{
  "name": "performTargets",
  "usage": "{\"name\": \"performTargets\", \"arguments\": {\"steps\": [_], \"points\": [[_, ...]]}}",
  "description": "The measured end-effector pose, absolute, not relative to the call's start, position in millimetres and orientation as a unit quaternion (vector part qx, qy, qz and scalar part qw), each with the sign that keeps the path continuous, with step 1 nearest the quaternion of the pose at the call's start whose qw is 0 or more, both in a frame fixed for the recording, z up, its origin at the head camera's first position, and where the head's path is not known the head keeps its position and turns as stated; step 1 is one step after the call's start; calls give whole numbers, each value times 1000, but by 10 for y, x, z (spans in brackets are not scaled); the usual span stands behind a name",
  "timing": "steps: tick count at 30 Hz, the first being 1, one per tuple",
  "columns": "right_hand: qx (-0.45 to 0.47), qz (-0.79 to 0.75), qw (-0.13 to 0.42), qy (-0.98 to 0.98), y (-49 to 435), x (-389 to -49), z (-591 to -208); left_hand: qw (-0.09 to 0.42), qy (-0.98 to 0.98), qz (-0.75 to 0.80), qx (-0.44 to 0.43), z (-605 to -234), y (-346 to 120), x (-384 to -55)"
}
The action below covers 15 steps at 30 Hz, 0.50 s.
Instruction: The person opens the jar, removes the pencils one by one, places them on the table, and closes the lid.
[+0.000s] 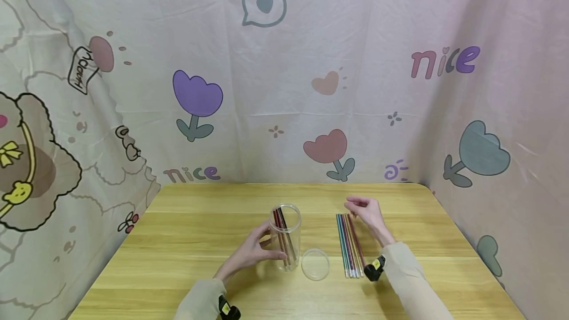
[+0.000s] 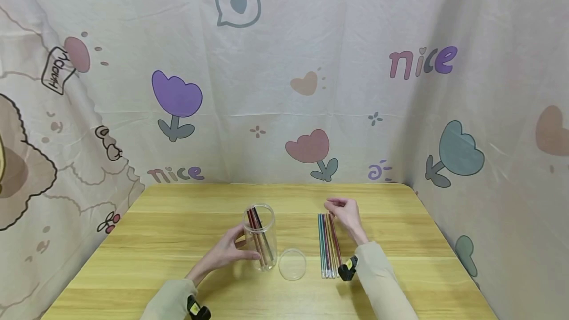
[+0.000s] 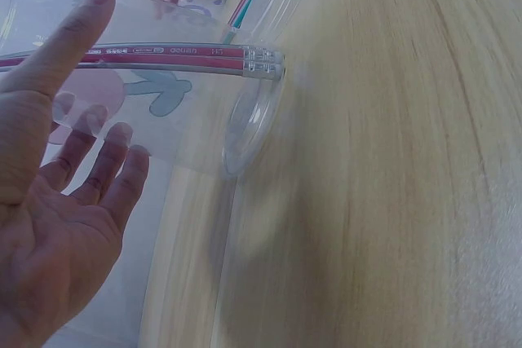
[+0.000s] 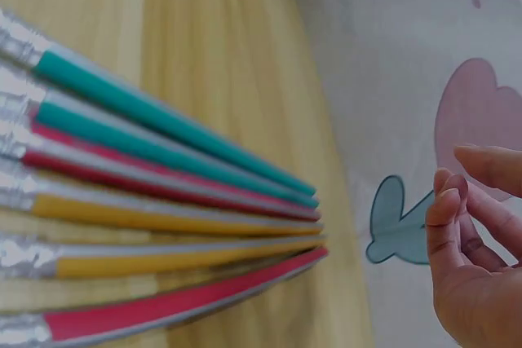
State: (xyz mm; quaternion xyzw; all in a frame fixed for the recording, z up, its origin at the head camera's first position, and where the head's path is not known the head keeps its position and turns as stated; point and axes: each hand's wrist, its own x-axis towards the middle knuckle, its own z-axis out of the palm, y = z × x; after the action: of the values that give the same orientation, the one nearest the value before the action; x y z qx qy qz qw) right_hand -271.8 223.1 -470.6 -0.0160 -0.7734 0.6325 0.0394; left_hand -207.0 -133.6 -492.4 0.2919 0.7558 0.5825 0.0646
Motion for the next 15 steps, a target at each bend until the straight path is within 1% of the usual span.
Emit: {"name": "performTargets", "arguments": {"steps": [15], "points": [[37, 659, 61, -748, 2047, -2659, -4475, 67, 758, 581, 290, -4914, -1334, -2066]]}}
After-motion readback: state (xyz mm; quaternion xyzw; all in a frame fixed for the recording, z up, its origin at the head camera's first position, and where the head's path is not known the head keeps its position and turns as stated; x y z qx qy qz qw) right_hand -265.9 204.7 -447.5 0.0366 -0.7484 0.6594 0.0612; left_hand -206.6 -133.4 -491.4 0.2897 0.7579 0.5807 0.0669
